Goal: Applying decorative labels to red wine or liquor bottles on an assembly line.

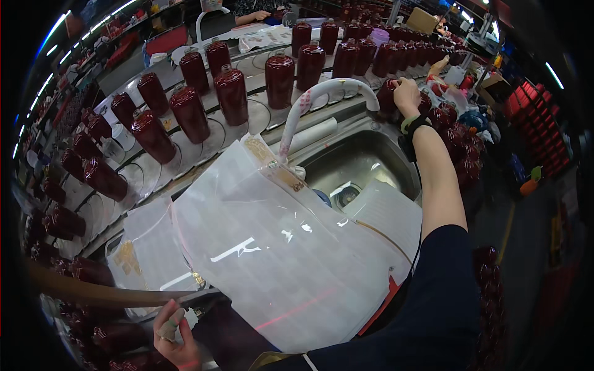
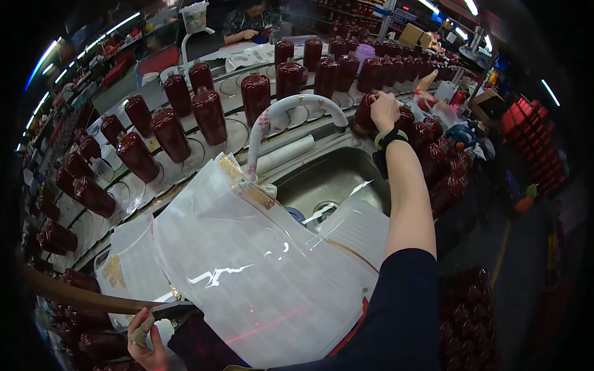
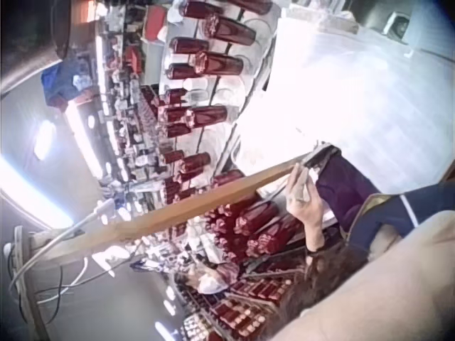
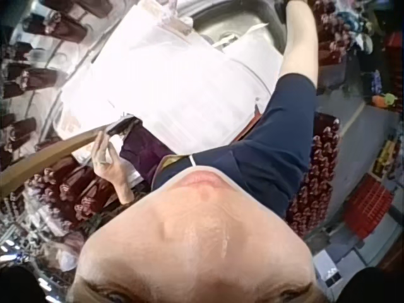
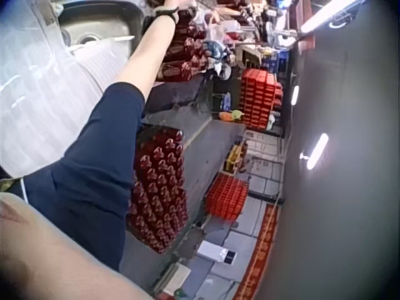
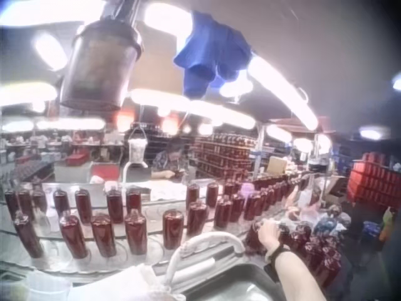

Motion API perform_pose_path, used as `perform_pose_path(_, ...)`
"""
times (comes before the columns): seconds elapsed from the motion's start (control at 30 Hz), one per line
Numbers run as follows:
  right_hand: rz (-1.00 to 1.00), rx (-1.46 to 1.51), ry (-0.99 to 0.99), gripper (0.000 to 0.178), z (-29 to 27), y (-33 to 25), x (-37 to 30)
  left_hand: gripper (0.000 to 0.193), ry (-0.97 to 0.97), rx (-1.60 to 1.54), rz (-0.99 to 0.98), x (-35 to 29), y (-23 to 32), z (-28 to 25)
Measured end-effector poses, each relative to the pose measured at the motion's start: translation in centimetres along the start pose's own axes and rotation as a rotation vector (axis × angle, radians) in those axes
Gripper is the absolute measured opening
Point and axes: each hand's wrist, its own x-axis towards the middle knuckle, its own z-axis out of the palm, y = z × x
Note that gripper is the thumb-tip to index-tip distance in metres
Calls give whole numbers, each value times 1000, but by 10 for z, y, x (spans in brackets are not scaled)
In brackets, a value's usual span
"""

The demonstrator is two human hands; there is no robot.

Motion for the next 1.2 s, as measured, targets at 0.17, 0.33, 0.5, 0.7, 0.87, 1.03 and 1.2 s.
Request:
perform_pose_path(0.17, -15, -101, -86, 36, 7, -23, 19, 18, 13, 54, -8, 2, 0, 3)
perform_pose_path(0.33, 14, -188, -129, 42, 14, -25, 33, 22, 20, 40, 5, 4, -2, 5)
perform_pose_path(0.5, 27, -115, -191, 46, 19, -35, 26, 28, 32, 43, -47, -18, -24, -2)
perform_pose_path(0.7, -37, -123, -247, 60, 3, -23, 23, 25, 139, 7, -146, -23, -14, -9)
perform_pose_path(0.87, -57, 50, -224, 63, 17, -33, 2, 24, 163, 6, -173, -45, -11, -36)
perform_pose_path(1.03, -553, 84, -82, 63, 18, 7, -8, 39, 477, 234, -228, -74, -29, -56)
perform_pose_path(1.2, -620, 172, -247, 45, -31, 45, -78, 78, 836, 731, -360, -116, -49, -90)
